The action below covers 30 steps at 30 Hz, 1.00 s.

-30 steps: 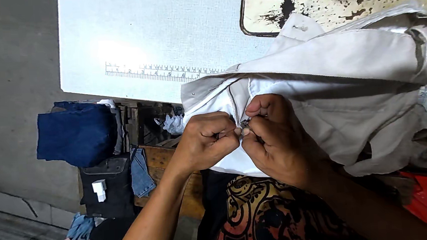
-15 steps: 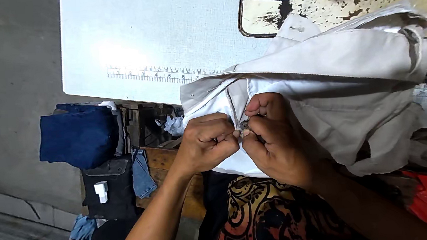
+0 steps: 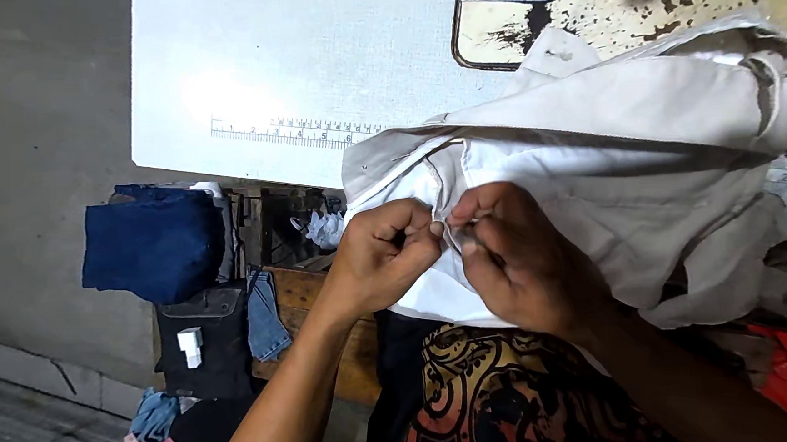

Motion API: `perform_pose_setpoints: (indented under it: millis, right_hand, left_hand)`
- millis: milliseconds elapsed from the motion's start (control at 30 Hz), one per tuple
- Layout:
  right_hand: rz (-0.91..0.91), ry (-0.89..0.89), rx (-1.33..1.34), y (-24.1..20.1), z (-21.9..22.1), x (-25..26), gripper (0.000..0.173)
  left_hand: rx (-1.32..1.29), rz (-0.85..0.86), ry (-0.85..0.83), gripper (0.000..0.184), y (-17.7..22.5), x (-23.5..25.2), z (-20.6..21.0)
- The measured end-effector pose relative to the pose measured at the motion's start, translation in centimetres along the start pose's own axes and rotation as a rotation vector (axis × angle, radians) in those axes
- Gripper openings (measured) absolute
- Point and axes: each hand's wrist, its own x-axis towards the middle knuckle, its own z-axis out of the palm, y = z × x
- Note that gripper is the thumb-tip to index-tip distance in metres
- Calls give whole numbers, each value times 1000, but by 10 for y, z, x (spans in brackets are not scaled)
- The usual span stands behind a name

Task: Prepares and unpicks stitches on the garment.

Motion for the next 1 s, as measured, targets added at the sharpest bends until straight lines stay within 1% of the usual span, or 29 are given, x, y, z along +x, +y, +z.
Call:
perform_pose_setpoints:
  millis: [67,200,433,633,767,833,900,1000]
  right_hand:
    - [3,-19,-103,5,-1,4,17]
    - [5,-51,-175,4,1,4,21]
    - [19,-95,-204,3,1,6,22]
    - [26,-86,-193,2,3,6,24]
    - [50,-148,-216,0,0,6,24]
    - [59,-167,-181,1,-3,6,26]
    - [69,-109,-108,2,-5,7,24]
    - [101,-27,38,3,-7,9,15]
  left_hand:
    - [12,19,-18,18,-2,1,-3]
    - [6,27,-42,17,-5,0,-6]
    - [-1,45,-44,19,-6,0,-6]
    - [1,61,-48,19,-6,1,-6]
    - [-6,67,-51,19,-7,1,-6]
    - [-20,65,-49,20,-8,1,-6]
    - [3,63,-25,21,-5,1,-4]
    - [167,8,65,16,7,-8,8]
